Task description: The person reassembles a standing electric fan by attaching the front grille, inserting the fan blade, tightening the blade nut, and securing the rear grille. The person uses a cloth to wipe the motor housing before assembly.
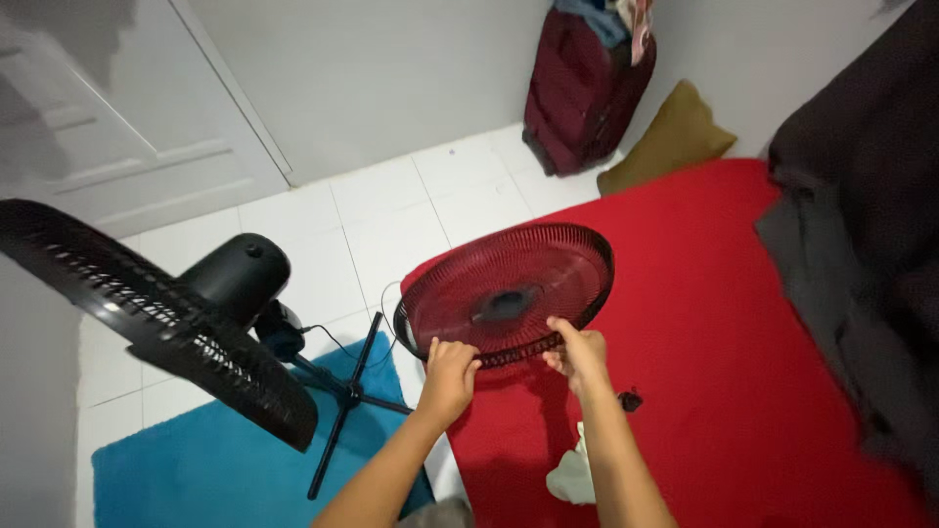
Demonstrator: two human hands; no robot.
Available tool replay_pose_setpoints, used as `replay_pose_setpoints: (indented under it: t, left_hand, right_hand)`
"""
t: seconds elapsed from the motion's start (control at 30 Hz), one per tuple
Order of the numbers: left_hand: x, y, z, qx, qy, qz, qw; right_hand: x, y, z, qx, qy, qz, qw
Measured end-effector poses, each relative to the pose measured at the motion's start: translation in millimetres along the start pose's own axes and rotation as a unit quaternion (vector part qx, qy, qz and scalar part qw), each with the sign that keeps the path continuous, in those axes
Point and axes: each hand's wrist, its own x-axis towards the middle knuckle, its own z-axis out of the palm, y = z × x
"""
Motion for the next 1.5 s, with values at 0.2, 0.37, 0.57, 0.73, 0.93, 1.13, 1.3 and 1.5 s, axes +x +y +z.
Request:
replay_pose_setpoints:
  t: [0.2, 0.37, 0.57, 0.73, 0.93, 1.13, 1.3, 1.5]
  left_hand:
    - [37.1, 31.7, -42.9, -0.047, 0.164, -0.025, 0.985]
    - [56.5, 33.5, -102.0, -0.387, 0.135, -0.196, 0.891]
    - [38.0, 42.5, -175.6, -0.674, 0.121, -0.171, 0.708]
    - [2.9, 30.4, -246.3, -0.722, 0.115, -0.159, 0.663]
    - [-67.4, -47.1, -344.8, -0.732, 0.11, -0.155, 0.655]
    - [-144.2, -166.7, -435.3, -0.717, 0.213, -0.186, 0.637]
    - [-224.3, -237.2, -519.3, -0.662, 0.345, -0.229, 0.625]
    - [-299.7, -264.2, -612.6, -0.552, 0.421, -0.254, 0.673]
  right_hand:
    - [-46.9, -24.9, -34.6, 0.08, -0.075, -0.073, 0.991]
    - [-37.0, 8.1, -79.6, 0.095, 0.008, -0.072, 0.993]
    - [-41.9, 20.3, -91.1, 0.04, 0.154, -0.253, 0.954]
    - [-111.9, 8.5, -68.8, 0.165, 0.12, -0.312, 0.928]
    - [-210.6, 6.7, -6.2, 0.297, -0.026, -0.297, 0.907]
    - [-253.6, 44.3, 67.8, 0.279, -0.108, -0.28, 0.912]
    - [-290.7, 111.0, 187.7, 0.194, -0.215, -0.249, 0.924]
    - [-372.7, 178.9, 303.4, 0.132, -0.249, -0.026, 0.959]
